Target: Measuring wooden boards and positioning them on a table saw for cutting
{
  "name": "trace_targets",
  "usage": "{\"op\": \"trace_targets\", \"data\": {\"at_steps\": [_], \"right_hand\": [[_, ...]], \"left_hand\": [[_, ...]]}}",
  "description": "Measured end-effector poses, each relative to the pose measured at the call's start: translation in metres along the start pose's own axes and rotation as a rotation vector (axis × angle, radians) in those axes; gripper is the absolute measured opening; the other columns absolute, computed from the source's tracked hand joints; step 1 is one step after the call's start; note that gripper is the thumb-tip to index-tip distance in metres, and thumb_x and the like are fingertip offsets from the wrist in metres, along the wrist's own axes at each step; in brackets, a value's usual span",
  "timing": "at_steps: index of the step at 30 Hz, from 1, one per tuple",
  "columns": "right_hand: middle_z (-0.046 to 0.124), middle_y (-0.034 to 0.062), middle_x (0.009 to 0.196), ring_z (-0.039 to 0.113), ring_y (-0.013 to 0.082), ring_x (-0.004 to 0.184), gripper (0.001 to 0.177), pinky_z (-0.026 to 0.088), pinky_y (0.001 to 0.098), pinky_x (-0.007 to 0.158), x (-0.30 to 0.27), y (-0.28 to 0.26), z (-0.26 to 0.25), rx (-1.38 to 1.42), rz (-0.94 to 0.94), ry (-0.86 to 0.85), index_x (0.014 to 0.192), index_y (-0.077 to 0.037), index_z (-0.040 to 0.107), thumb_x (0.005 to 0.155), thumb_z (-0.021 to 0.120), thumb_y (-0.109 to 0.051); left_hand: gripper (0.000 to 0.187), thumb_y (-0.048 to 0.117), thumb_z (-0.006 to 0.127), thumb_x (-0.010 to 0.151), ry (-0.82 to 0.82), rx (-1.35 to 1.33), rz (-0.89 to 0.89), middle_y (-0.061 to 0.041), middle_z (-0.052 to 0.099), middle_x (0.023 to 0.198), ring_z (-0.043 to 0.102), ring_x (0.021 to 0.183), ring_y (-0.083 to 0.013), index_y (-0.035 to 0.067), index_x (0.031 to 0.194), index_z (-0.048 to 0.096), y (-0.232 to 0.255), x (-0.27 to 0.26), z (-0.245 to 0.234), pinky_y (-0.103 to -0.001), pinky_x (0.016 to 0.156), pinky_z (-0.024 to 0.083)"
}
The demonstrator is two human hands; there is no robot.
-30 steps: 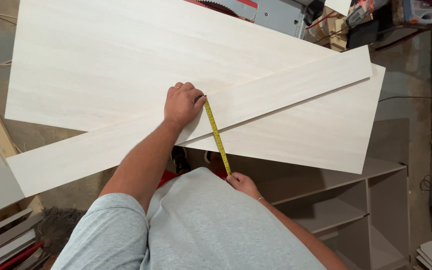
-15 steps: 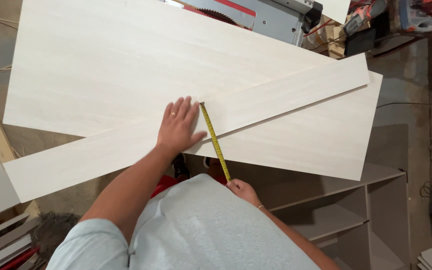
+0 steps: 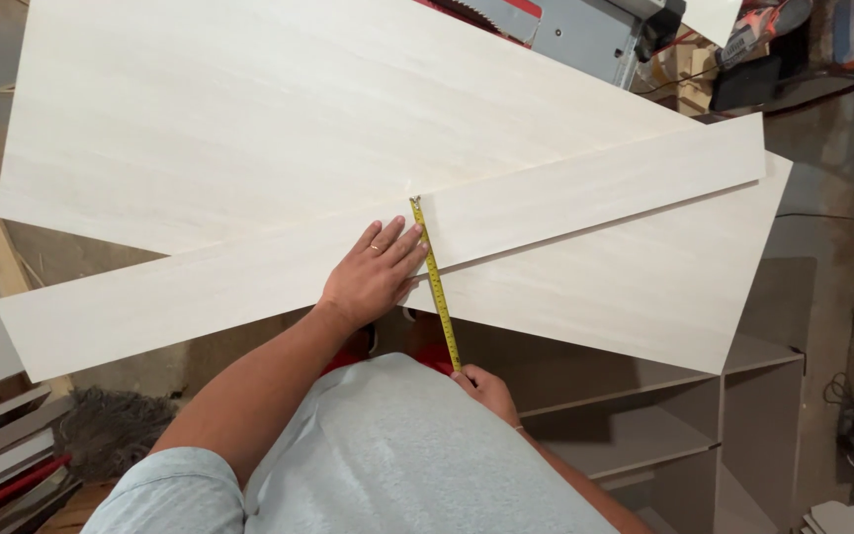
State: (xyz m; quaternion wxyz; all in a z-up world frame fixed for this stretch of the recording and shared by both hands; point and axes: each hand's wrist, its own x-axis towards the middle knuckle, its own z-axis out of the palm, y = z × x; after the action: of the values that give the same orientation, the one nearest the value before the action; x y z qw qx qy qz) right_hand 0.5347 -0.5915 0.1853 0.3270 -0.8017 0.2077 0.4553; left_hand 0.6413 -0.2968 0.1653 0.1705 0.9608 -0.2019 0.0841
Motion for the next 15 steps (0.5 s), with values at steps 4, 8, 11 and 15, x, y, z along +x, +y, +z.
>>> {"op": "trace_targets", "data": {"at_steps": [4, 8, 11, 15], "right_hand": [[0.076, 0.0113, 0.089, 0.069, 0.0219, 0.091, 0.033, 0.055, 0.0371, 0.083, -0.005, -0.007, 0.001, -0.029, 0.008, 0.015, 0.1, -0.02, 0.078, 0.098, 0.065, -0.049], [0.074, 0.0135, 0.088, 0.068, 0.0232, 0.092, 0.031, 0.054, 0.0375, 0.085, 0.006, 0.004, 0.006, -0.018, 0.022, 0.005, 0.099, -0.019, 0.076, 0.098, 0.063, -0.047], [0.075, 0.0123, 0.087, 0.068, 0.0228, 0.092, 0.03, 0.054, 0.0371, 0.085, 0.005, 0.003, 0.006, -0.015, 0.034, 0.015, 0.1, -0.021, 0.077, 0.097, 0.064, -0.047], [0.075, 0.0116, 0.086, 0.068, 0.021, 0.089, 0.029, 0.054, 0.0362, 0.084, 0.017, 0.02, 0.009, 0.002, 0.032, 0.02, 0.098, -0.021, 0.077, 0.097, 0.064, -0.047]], "left_hand": [[0.056, 0.043, 0.069, 0.092, 0.031, -0.016, 0.0, -0.003, 0.054, 0.154, 0.044, 0.147, -0.0294, 0.024, 0.143, 0.06, -0.001, -0.001, 0.005, -0.049, 0.123, 0.033], [0.055, 0.043, 0.069, 0.092, 0.036, -0.014, 0.0, -0.003, 0.054, 0.154, 0.044, 0.147, -0.0297, 0.023, 0.143, 0.059, -0.002, -0.002, 0.007, -0.05, 0.123, 0.034], [0.055, 0.043, 0.069, 0.093, 0.047, -0.023, -0.002, -0.003, 0.054, 0.155, 0.044, 0.148, -0.0296, 0.024, 0.143, 0.06, -0.002, -0.003, 0.007, -0.05, 0.123, 0.033], [0.055, 0.043, 0.069, 0.092, 0.045, -0.02, -0.007, -0.003, 0.054, 0.155, 0.044, 0.147, -0.0288, 0.024, 0.142, 0.06, 0.0, -0.002, 0.005, -0.049, 0.123, 0.033]]}}
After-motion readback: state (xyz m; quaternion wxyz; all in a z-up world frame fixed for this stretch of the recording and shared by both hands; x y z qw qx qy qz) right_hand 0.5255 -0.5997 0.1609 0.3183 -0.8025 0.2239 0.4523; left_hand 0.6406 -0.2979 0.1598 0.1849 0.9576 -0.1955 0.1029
